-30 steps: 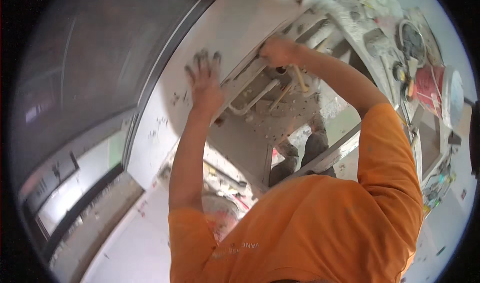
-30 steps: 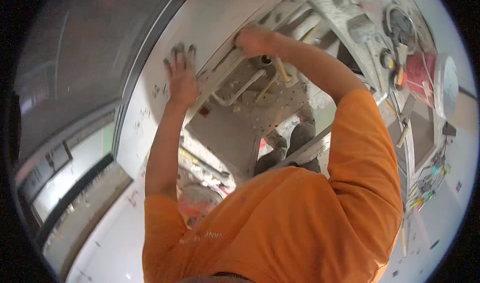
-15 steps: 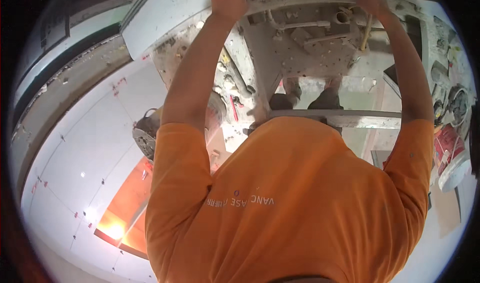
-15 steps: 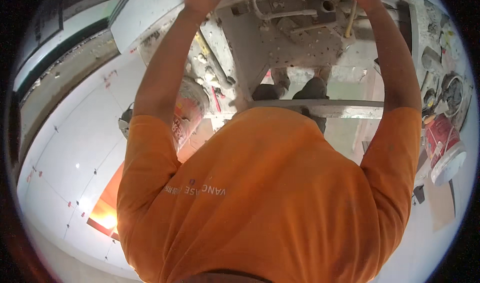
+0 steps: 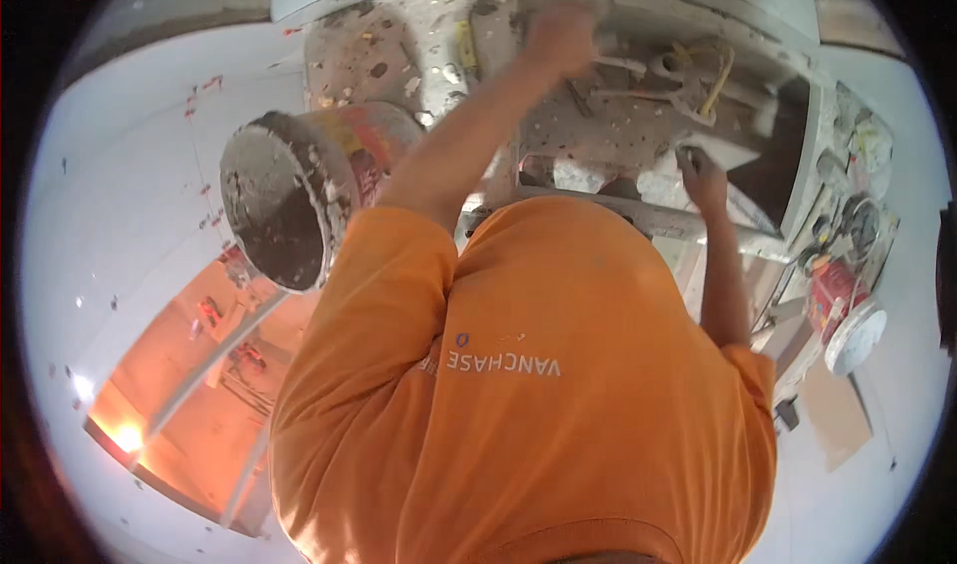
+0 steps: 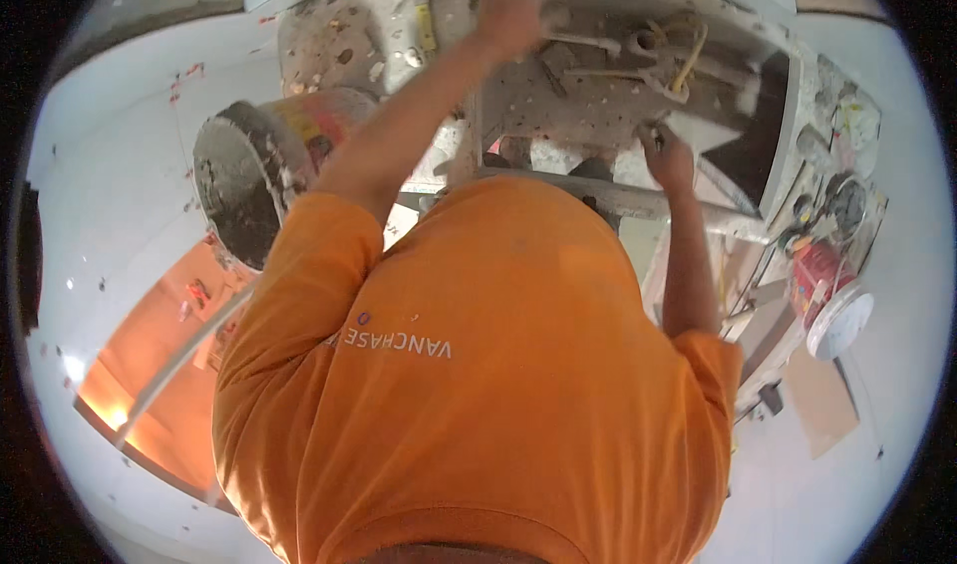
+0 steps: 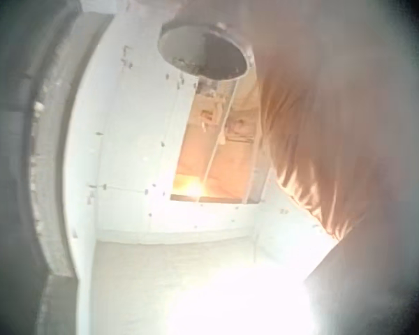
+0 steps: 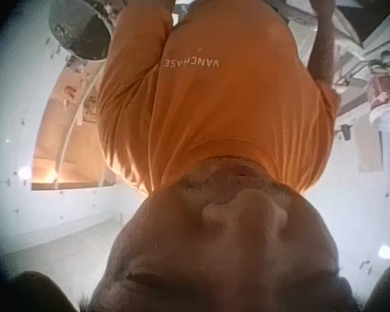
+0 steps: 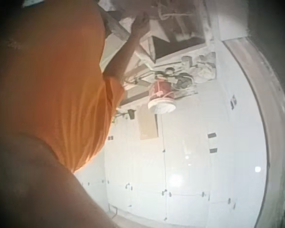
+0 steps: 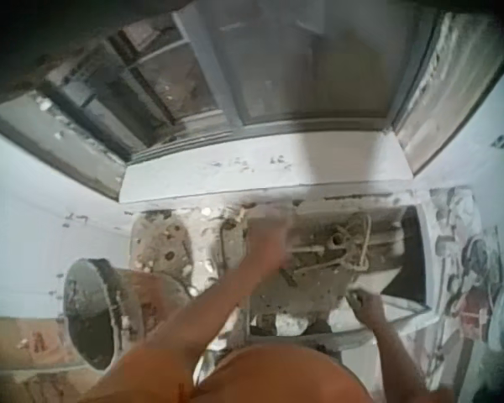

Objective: Apply adhesive to a large tile and install it onto a wall structure.

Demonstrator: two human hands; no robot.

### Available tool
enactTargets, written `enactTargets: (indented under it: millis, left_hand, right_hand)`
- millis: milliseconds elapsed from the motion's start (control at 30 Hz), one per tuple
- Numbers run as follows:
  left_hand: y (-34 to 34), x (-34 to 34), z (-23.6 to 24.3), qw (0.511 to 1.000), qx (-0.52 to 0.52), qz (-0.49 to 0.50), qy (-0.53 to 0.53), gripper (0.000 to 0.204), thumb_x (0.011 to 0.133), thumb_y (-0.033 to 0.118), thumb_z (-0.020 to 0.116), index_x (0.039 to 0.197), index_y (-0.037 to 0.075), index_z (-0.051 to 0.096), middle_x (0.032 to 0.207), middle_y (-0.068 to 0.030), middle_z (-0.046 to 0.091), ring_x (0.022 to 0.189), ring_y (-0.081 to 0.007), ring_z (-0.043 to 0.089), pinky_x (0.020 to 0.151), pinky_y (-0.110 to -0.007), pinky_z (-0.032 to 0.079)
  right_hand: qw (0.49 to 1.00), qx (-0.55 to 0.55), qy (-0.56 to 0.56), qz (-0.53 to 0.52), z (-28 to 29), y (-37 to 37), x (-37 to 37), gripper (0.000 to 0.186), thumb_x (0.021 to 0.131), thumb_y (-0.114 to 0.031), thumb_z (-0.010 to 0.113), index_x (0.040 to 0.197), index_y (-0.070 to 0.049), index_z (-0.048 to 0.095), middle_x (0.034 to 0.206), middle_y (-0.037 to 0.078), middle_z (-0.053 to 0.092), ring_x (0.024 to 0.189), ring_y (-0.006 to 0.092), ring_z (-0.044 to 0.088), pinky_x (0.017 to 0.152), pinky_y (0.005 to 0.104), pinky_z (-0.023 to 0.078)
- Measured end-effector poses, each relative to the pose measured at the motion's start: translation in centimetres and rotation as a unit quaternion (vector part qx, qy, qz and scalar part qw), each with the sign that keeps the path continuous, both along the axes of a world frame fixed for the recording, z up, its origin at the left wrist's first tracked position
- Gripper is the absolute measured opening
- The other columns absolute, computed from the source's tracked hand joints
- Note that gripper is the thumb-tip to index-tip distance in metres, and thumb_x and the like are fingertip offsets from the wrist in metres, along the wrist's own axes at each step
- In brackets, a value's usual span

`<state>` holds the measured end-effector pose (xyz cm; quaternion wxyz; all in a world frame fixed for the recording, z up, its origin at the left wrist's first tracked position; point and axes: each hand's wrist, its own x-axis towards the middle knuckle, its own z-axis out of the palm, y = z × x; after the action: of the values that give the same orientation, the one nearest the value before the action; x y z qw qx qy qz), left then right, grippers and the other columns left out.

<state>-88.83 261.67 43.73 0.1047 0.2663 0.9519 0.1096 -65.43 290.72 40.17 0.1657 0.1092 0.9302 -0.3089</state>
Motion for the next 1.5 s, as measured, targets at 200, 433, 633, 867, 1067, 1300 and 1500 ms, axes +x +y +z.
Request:
enactTargets:
  millis: [200, 433, 633, 867, 1067, 1300, 1500]
  left_hand:
    - [-7.0, 17.4, -1.9, 0.979, 0.01, 0.016, -0.204, 0.071, 0.086, 0.037, 0.066, 0.145, 0.004, 0.045, 0.136, -0.0255, 0.055, 0.12, -0.0413, 0.056, 0.102, -0.051, 0.045]
    - [-10.1, 10.8, -0.4, 0.896, 0.271, 0.344, -0.074, 0.081, 0.089, 0.046, 0.065, 0.151, 0.004, 0.035, 0.134, -0.0239, 0.055, 0.12, -0.0397, 0.055, 0.103, -0.048, 0.045]
    - [-16.0, -1.7, 1.2, 0.697, 0.353, 0.619, 0.085, 0.084, 0.09, 0.051, 0.061, 0.148, -0.003, 0.034, 0.136, -0.0263, 0.053, 0.126, -0.0383, 0.052, 0.105, -0.048, 0.043]
    - [-20.0, -11.8, 0.9, 0.675, 0.322, 0.663, -0.031, 0.038, 0.102, 0.029, 0.045, 0.125, 0.002, 0.059, 0.127, -0.0209, 0.064, 0.115, -0.0335, 0.062, 0.095, -0.041, 0.051]
    - [-16.7, -15.9, -3.2, 0.662, 0.314, 0.667, -0.133, 0.036, 0.094, 0.028, 0.062, 0.117, -0.001, 0.062, 0.114, -0.0228, 0.069, 0.106, -0.035, 0.067, 0.091, -0.04, 0.053]
    - [-15.2, -12.4, -2.1, 0.575, 0.445, 0.686, 0.022, 0.046, 0.088, 0.024, 0.07, 0.126, 0.0, 0.061, 0.131, -0.0241, 0.059, 0.119, -0.0346, 0.058, 0.101, -0.045, 0.045]
    - [-15.0, -10.5, 0.0, 0.903, 0.115, 0.315, 0.269, 0.058, 0.091, 0.036, 0.065, 0.142, 0.013, 0.052, 0.154, -0.0138, 0.042, 0.141, -0.0305, 0.039, 0.117, -0.044, 0.029]
  right_hand:
    - [0.996, -0.053, 0.076, -0.002, -0.2, -1.0, 10.2, 0.045, 0.082, -0.011, 0.059, 0.127, -0.008, 0.062, 0.1, 0.019, 0.071, 0.091, 0.0326, 0.069, 0.08, 0.0432, 0.054]
    - [0.993, -0.028, -0.025, 0.109, 2.6, -5.0, 9.6, 0.034, 0.091, -0.025, 0.062, 0.119, -0.006, 0.068, 0.095, 0.018, 0.072, 0.089, 0.0365, 0.069, 0.08, 0.043, 0.054]
    - [0.992, -0.039, -0.048, 0.114, 2.2, -6.2, 10.4, 0.035, 0.091, -0.028, 0.064, 0.117, -0.005, 0.07, 0.089, 0.018, 0.072, 0.085, 0.0341, 0.07, 0.075, 0.0431, 0.054]
    - [0.99, -0.022, -0.092, 0.101, -1.3, -3.6, 11.9, 0.037, 0.091, -0.032, 0.064, 0.115, -0.006, 0.07, 0.092, 0.02, 0.072, 0.086, 0.0366, 0.07, 0.075, 0.0439, 0.055]
    - [0.979, 0.004, -0.135, 0.151, 2.3, -5.6, 4.5, 0.034, 0.091, -0.03, 0.06, 0.112, -0.006, 0.07, 0.094, 0.021, 0.072, 0.091, 0.0404, 0.069, 0.077, 0.0462, 0.055]
    - [0.973, -0.014, -0.037, 0.228, 4.6, -9.6, -10.6, 0.036, 0.092, -0.033, 0.06, 0.11, -0.003, 0.069, 0.092, 0.024, 0.07, 0.087, 0.045, 0.066, 0.077, 0.0496, 0.053]
    - [0.956, 0.058, 0.076, 0.279, 3.4, -12.2, -19.7, 0.039, 0.094, -0.038, 0.058, 0.104, -0.001, 0.069, 0.092, 0.028, 0.068, 0.088, 0.0457, 0.065, 0.079, 0.0519, 0.052]
